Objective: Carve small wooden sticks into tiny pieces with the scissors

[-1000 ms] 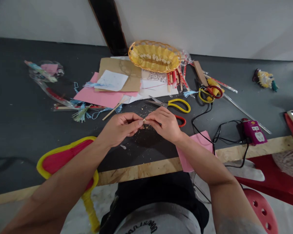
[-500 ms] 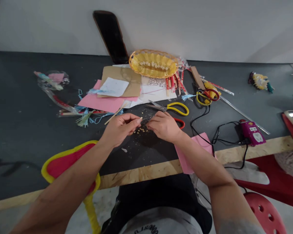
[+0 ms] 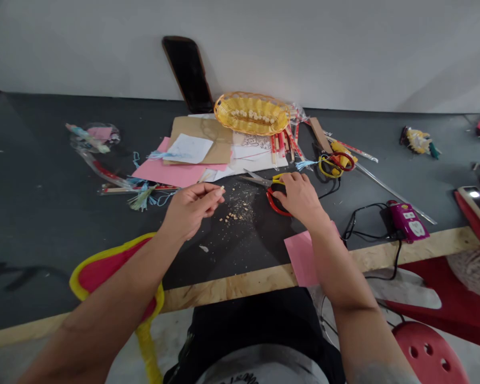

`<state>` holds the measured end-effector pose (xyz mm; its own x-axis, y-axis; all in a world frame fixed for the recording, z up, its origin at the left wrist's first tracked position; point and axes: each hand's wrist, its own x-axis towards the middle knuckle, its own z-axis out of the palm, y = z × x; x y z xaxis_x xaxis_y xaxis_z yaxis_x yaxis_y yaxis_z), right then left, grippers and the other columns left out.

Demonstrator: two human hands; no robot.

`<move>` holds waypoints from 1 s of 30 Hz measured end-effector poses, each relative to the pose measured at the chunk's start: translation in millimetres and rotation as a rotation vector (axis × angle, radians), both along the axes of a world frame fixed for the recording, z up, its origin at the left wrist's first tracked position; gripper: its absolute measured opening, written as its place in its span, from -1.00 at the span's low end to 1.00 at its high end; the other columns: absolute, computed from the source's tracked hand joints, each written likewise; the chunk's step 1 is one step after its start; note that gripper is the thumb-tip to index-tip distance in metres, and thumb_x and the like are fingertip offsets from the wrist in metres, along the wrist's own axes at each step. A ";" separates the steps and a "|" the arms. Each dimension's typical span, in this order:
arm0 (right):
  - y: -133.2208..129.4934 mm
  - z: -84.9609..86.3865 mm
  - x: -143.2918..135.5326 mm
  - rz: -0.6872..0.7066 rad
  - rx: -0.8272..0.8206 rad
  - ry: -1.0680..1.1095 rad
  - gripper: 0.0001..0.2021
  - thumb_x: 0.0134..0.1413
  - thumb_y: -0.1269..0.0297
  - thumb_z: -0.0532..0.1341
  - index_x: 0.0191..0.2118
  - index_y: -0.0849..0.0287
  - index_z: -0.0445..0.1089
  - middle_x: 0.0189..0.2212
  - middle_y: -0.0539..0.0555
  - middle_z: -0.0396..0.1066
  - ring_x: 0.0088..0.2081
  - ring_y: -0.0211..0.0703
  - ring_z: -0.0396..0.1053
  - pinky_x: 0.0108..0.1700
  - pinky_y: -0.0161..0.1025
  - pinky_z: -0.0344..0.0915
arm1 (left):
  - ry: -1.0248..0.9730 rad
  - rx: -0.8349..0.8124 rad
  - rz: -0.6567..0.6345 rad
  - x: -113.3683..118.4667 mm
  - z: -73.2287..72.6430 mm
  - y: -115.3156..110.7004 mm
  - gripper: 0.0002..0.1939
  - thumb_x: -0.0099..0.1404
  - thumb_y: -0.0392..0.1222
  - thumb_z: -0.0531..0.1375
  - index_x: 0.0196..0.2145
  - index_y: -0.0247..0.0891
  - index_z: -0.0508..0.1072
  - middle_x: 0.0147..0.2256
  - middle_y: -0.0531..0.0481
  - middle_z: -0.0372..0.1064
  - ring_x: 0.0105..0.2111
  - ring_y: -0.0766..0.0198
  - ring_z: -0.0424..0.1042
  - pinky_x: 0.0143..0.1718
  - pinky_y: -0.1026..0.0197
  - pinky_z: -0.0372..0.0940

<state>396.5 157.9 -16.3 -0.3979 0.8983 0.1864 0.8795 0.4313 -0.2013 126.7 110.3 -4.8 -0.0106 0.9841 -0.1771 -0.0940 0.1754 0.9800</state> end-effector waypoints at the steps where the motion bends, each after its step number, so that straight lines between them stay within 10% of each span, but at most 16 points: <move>1: -0.3 -0.6 0.3 0.004 -0.026 -0.017 -0.68 0.18 0.17 0.28 0.01 0.20 0.41 -0.09 0.28 0.51 -0.02 0.20 0.42 0.06 0.13 0.31 | -0.009 -0.004 0.014 0.0 0.2 0.5 -0.68 0.05 0.02 0.41 -0.39 -0.30 0.55 -0.52 0.02 0.40 -0.62 0.47 0.17 -0.66 0.37 0.03; 10: -4.2 9.3 -6.4 -0.057 -0.149 -0.021 -0.57 0.10 0.26 0.31 0.09 0.21 0.39 -0.11 0.23 0.53 -0.08 0.13 0.48 0.02 0.02 0.36 | -0.044 0.018 0.056 1.2 -0.4 0.7 -0.65 0.02 0.02 0.46 -0.33 -0.28 0.61 -0.47 -0.01 0.47 -0.56 0.45 0.29 -0.59 0.37 0.14; 16: -5.0 7.9 -9.2 -0.127 -0.065 0.417 -0.55 0.06 0.19 0.31 0.09 0.10 0.36 -0.17 0.10 0.49 -0.23 -0.06 0.48 -0.17 -0.12 0.40 | -0.092 0.043 0.095 -0.5 -3.6 0.2 -0.66 0.01 0.03 0.47 -0.35 -0.24 0.62 -0.55 0.04 0.39 -0.60 0.45 0.21 -0.62 0.35 0.08; 20: -10.0 8.8 -17.9 0.011 -0.080 0.772 -0.38 0.12 0.15 0.29 0.28 0.05 0.18 -0.18 0.05 0.44 -0.33 -0.19 0.41 -0.30 -0.22 0.41 | -0.113 0.057 0.109 0.2 -1.9 0.3 -0.66 -0.01 0.05 0.48 -0.37 -0.24 0.61 -0.56 0.07 0.35 -0.60 0.46 0.19 -0.59 0.34 0.08; 30: -36.5 6.4 -49.6 0.370 -0.146 0.483 -0.28 0.09 0.17 0.33 0.35 0.08 0.15 0.10 0.25 0.36 0.12 0.10 0.34 0.13 0.10 0.41 | -0.072 0.101 0.142 -0.4 1.7 -2.0 -0.73 0.00 -0.02 0.46 -0.41 -0.24 0.59 -0.62 0.11 0.27 -0.59 0.43 0.20 -0.57 0.35 0.07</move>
